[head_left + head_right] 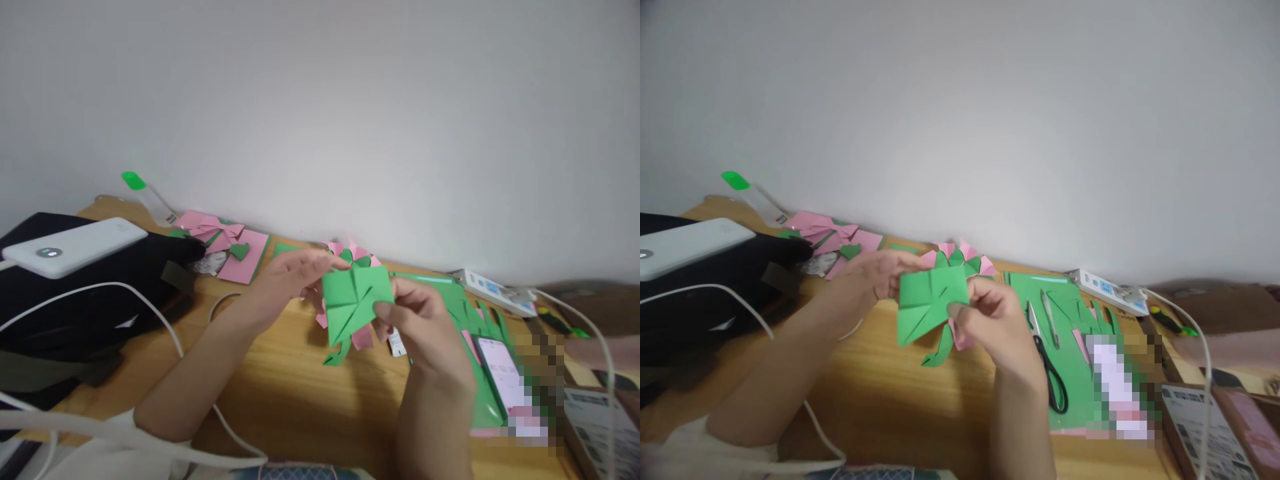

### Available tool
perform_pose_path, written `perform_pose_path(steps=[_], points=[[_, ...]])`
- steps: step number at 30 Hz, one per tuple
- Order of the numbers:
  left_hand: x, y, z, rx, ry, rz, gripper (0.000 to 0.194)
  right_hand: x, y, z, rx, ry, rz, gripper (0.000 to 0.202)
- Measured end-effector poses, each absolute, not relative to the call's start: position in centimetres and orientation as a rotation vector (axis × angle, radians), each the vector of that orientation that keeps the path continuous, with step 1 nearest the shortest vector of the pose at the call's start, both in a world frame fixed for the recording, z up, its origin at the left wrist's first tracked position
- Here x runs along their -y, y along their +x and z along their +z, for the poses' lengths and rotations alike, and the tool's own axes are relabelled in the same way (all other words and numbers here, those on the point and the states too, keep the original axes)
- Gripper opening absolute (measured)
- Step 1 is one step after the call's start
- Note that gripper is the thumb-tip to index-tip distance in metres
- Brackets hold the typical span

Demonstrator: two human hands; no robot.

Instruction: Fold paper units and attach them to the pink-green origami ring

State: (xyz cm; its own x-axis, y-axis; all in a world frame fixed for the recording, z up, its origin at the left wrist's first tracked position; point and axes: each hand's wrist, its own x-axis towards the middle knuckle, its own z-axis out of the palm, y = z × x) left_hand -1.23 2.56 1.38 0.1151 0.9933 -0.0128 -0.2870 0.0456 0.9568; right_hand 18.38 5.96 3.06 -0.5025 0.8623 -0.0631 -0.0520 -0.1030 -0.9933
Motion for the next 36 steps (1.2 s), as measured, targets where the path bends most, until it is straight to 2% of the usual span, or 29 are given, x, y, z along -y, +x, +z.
perform_pose_path(steps=[2, 4, 8, 12, 16, 19, 24, 30, 36], points=[[-2.5, -1.2, 1.6, -0.998, 1.083, 1.243, 0.021, -5.9, 18.3, 3.1, 1.595, -0.955, 1.776, 0.024], [-2.3, -1.1, 1.9, -1.042, 1.108, 1.232, 0.01, -5.8, 18.2, 3.0, 1.592, -0.968, 1.687, 0.023], [-1.9, -0.9, 2.0, -0.963, 1.138, 1.027, 0.013, -5.9, 18.1, 2.6, 1.471, -0.945, 1.362, 0.017], [-1.7, -0.9, 1.8, -0.918, 1.243, 0.918, 0.014, -6.0, 18.1, 2.3, 1.562, -0.917, 1.362, 0.013], [-1.9, -0.8, 1.7, -0.96, 1.26, 0.951, 0.015, -5.9, 18.0, 1.9, 1.672, -0.863, 1.302, 0.006], [-2.0, -0.5, 1.8, -1.024, 1.23, 0.999, 0.013, -5.8, 17.9, 2.0, 1.719, -0.893, 1.154, 0.012], [-2.2, -0.4, 2.0, -1.075, 1.035, 1.241, 0.013, -5.5, 18.5, 2.4, 1.563, -0.901, 0.671, 0.018], [-2.3, -0.4, 2.1, -0.962, 0.865, 1.335, 0.019, -4.9, 19.5, 3.2, 2.09, -0.717, 0.683, 0.051], [-1.7, -0.4, 2.8, -1.002, 0.945, 1.313, 0.028, -4.9, 19.2, 3.6, 2.211, -0.659, 0.593, 0.041]])
